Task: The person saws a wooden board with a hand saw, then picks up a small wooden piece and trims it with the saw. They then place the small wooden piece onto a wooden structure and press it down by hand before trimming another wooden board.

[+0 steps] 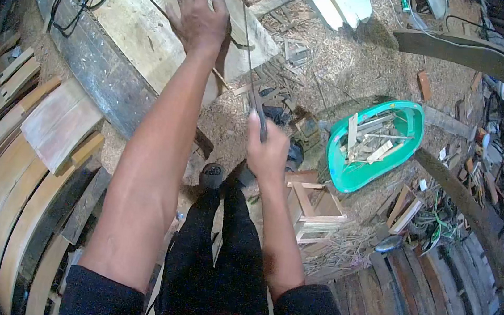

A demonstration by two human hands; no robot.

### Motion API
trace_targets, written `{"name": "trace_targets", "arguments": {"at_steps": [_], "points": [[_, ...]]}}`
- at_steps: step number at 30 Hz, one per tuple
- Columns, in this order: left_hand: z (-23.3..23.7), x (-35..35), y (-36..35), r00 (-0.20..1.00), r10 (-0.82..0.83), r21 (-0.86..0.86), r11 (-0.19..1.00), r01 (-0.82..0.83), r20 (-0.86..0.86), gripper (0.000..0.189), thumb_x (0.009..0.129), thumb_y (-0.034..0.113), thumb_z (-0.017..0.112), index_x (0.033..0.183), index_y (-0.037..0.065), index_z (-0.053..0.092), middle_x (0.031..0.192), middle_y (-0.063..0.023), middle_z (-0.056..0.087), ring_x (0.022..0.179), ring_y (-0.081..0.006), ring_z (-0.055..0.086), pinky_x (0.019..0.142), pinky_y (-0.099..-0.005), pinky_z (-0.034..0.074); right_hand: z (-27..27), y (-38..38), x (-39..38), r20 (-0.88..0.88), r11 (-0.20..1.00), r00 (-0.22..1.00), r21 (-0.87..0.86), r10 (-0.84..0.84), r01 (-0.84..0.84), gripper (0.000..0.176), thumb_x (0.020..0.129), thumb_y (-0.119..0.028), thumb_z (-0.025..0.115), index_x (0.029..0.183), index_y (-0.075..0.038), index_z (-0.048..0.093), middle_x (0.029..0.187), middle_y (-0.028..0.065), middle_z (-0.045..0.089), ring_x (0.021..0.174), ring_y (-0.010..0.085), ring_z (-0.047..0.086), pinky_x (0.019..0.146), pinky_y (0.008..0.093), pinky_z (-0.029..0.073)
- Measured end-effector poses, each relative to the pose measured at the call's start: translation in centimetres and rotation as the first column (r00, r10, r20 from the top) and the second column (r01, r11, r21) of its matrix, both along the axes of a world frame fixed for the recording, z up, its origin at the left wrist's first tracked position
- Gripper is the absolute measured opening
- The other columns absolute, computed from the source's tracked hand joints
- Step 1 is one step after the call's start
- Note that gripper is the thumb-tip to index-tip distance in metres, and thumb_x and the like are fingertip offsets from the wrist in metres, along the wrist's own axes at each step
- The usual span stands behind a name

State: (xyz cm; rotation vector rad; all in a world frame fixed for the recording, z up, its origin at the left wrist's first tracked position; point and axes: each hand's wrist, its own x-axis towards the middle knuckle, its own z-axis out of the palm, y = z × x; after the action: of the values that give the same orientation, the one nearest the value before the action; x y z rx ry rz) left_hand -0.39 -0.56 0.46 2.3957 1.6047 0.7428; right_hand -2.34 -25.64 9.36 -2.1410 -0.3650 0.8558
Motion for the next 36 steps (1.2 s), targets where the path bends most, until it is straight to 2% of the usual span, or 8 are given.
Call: {"name": "trace_targets", "arguments": {"at_steps": [8, 10, 13, 17, 22, 29, 33, 36], "points": [[-1.0, -0.1, 0.6, 1.0, 0.004, 0.043, 0.999, -0.004, -0.01, 0.062, 0.094, 0.035, 0.046, 0.146, 0.001, 0.043, 0.158, -0.0158, 0.034, 0.149, -0.0269, 0.027, 0.119, -0.0566, 0.015, -0.2, -1.0, -0.8, -0.02, 0.998, 1.0, 0.062, -0.01, 0.011, 0.042, 0.099, -0.032, 0.059, 0.073, 0.001, 0.059, 0.057, 0.0031, 0.051, 0.056, 0.0101, 0.048, 0.053, 0.0314, 0.04], [-0.4, -0.4, 0.0, 1.0, -0.009, 0.021, 1.0, 0.01, -0.025, 0.062, 0.094, 0.035, 0.046, 0.147, 0.002, 0.043, 0.159, -0.0156, 0.033, 0.149, -0.027, 0.027, 0.119, -0.0563, 0.015, 0.2, 0.0, 0.1, -0.022, 1.0, 0.999, 0.0, 0.025, -0.025, 0.044, 0.1, -0.034, 0.058, 0.072, 0.001, 0.059, 0.057, 0.003, 0.05, 0.057, 0.0089, 0.047, 0.053, 0.0306, 0.04], [0.0, -0.1, 0.2, 1.0, -0.001, 0.026, 1.0, 0.001, -0.031, 0.062, 0.094, 0.035, 0.046, 0.147, 0.002, 0.042, 0.159, -0.0155, 0.033, 0.149, -0.0272, 0.028, 0.118, -0.0563, 0.016, -1.1, 1.5, 0.8, -0.099, 0.999, 0.995, 0.03, -0.013, 0.016, 0.045, 0.1, -0.034, 0.058, 0.073, 0.001, 0.06, 0.057, 0.003, 0.049, 0.058, 0.0085, 0.047, 0.053, 0.0308, 0.04], [-0.7, -0.1, 0.5, 1.0, 0.008, 0.042, 0.999, -0.007, -0.02, 0.062, 0.094, 0.035, 0.046, 0.146, 0.002, 0.043, 0.157, -0.0156, 0.036, 0.148, -0.0273, 0.029, 0.118, -0.0564, 0.018, -0.8, -2.6, -1.4, -0.065, 1.0, 0.998, 0.014, -0.025, 0.026, 0.045, 0.099, -0.035, 0.06, 0.073, 0.002, 0.06, 0.055, 0.0027, 0.048, 0.056, 0.0095, 0.043, 0.051, 0.0332, 0.038], [-0.1, -0.1, 0.6, 1.0, 0.009, 0.056, 0.998, -0.008, -0.016, 0.062, 0.094, 0.035, 0.046, 0.147, 0.002, 0.043, 0.158, -0.0157, 0.035, 0.148, -0.0275, 0.029, 0.118, -0.0551, 0.017, -1.7, 1.3, 0.7, 0.07, 1.0, 0.997, 0.023, 0.019, -0.021, 0.045, 0.099, -0.033, 0.061, 0.07, 0.002, 0.059, 0.052, 0.0087, 0.048, 0.051, 0.0121, 0.041, 0.049, 0.0363, 0.037], [-1.1, -0.2, 0.5, 1.0, -0.003, 0.044, 0.999, 0.004, -0.015, 0.063, 0.094, 0.036, 0.047, 0.147, 0.002, 0.042, 0.158, -0.0158, 0.034, 0.148, -0.0274, 0.028, 0.119, -0.055, 0.016, -1.0, -1.8, -1.2, 0.047, 0.999, 0.999, 0.034, -0.002, 0.001, 0.047, 0.099, -0.033, 0.06, 0.068, 0.001, 0.055, 0.053, 0.0049, 0.044, 0.054, 0.0092, 0.043, 0.05, 0.0319, 0.038], [-0.1, -0.3, -0.1, 1.0, -0.018, 0.033, 0.999, 0.018, -0.003, 0.064, 0.094, 0.036, 0.047, 0.148, 0.002, 0.04, 0.158, -0.0156, 0.033, 0.149, -0.0272, 0.028, 0.119, -0.0549, 0.016, -1.3, 1.3, 0.6, -0.031, 0.999, 0.999, 0.021, -0.027, 0.028, 0.048, 0.099, -0.035, 0.059, 0.068, 0.001, 0.057, 0.053, 0.0025, 0.045, 0.054, 0.0081, 0.043, 0.05, 0.0314, 0.038], [-0.1, -0.2, 0.2, 1.0, -0.013, 0.04, 0.999, 0.014, -0.01, 0.063, 0.094, 0.036, 0.047, 0.147, 0.002, 0.041, 0.158, -0.0159, 0.033, 0.148, -0.0271, 0.028, 0.119, -0.0552, 0.016, -0.7, -1.5, -1.5, 0.002, 0.999, 1.0, 0.021, -0.026, 0.026, 0.046, 0.1, -0.034, 0.06, 0.069, 0.001, 0.058, 0.054, -0.0001, 0.044, 0.054, 0.0077, 0.041, 0.05, 0.0313, 0.037]]}}
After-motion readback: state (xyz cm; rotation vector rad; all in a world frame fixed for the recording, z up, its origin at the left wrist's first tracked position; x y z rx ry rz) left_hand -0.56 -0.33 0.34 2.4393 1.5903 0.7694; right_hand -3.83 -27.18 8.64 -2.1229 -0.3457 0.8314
